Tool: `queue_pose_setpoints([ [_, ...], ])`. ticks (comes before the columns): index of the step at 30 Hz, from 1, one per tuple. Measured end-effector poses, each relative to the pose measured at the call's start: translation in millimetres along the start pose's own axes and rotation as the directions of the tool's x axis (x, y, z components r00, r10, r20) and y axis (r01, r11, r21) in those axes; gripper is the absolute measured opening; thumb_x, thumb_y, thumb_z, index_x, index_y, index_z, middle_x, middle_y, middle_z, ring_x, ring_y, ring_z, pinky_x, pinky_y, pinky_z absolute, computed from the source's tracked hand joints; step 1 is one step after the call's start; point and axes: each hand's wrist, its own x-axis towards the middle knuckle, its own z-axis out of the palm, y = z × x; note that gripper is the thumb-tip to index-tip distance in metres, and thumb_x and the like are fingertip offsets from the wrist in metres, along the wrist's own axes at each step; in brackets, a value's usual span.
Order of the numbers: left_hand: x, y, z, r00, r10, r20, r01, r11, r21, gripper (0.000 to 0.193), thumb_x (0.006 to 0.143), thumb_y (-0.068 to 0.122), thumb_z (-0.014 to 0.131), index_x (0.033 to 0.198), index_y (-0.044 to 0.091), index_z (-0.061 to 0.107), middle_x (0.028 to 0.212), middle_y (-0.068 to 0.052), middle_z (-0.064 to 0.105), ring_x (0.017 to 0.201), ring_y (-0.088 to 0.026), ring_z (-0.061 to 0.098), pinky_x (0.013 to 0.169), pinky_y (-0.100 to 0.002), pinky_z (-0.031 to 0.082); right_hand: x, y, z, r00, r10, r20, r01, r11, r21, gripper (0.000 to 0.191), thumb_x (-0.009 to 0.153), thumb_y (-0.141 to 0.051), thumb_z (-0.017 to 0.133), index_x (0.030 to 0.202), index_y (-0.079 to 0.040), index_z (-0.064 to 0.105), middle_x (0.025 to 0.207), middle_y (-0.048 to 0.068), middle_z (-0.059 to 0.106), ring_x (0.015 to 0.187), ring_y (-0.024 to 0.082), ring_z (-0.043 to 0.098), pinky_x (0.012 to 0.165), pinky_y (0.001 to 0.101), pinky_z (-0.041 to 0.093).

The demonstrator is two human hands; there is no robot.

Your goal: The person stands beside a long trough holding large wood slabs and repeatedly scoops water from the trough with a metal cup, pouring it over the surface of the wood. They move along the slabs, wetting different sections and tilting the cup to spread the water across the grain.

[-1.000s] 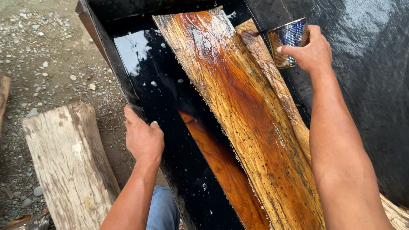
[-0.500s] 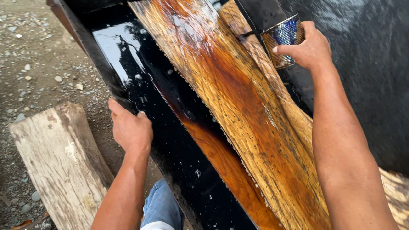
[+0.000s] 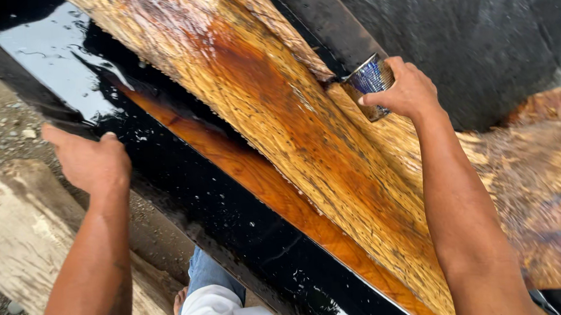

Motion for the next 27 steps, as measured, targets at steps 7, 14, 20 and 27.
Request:
queue_pose_setpoints([
  [7, -9.6, -5.4, -6.5, 0.999, 0.032, -0.004, -0.032, 0.999, 0.009, 0.079, 0.083, 0.012, 0.085, 0.142, 0.000, 0.033, 0.120, -0.028, 0.068, 0.108, -0.051, 0.065, 0.092, -0.055, 0.051, -67.3, 52.6, -17.9, 0.993, 0.113, -0.025, -0.115, 0.975, -0.188, 0.095, 0.055, -0.056, 0.089, 0.138, -0.021, 0.059, 0.126, 0.015, 0.062, 0.121, 0.037, 0.060, 0.097, 0.0522, 0.048],
  [14, -21.6, -5.1, -19.1, 0.987, 0.132, -0.087, -0.130, 0.991, 0.033, 0.075, 0.077, 0.009, 0.083, 0.135, -0.001, 0.036, 0.117, -0.027, 0.069, 0.105, -0.052, 0.065, 0.089, -0.055, 0.051, -150.3, 97.1, -33.6, 0.973, 0.178, -0.149, -0.206, 0.957, -0.204, 0.098, 0.057, -0.052, 0.088, 0.143, -0.017, 0.057, 0.125, 0.021, 0.061, 0.116, 0.042, 0.060, 0.093, 0.0533, 0.049],
  [20, -34.6, -0.4, -33.5, 0.989, 0.123, -0.086, -0.118, 0.991, 0.056, 0.084, 0.076, 0.006, 0.080, 0.142, -0.004, 0.029, 0.109, -0.027, 0.069, 0.095, -0.050, 0.067, 0.081, -0.054, 0.054, -278.8, 138.1, -43.6, 0.931, 0.231, -0.283, -0.189, 0.968, 0.167, 0.094, 0.061, -0.047, 0.085, 0.143, -0.011, 0.058, 0.132, 0.017, 0.063, 0.117, 0.035, 0.063, 0.098, 0.0483, 0.049],
  [27, -50.3, 1.2, -51.1, 0.986, 0.116, -0.120, -0.115, 0.993, 0.015, 0.091, 0.075, 0.007, 0.085, 0.145, -0.005, 0.029, 0.101, -0.026, 0.071, 0.087, -0.048, 0.069, 0.074, -0.053, 0.054, -508.0, 129.4, 5.4, 0.833, 0.479, -0.277, -0.172, 0.701, 0.692, 0.096, 0.063, -0.037, 0.090, 0.142, 0.000, 0.050, 0.127, 0.017, 0.066, 0.114, 0.025, 0.065, 0.096, 0.0383, 0.054],
])
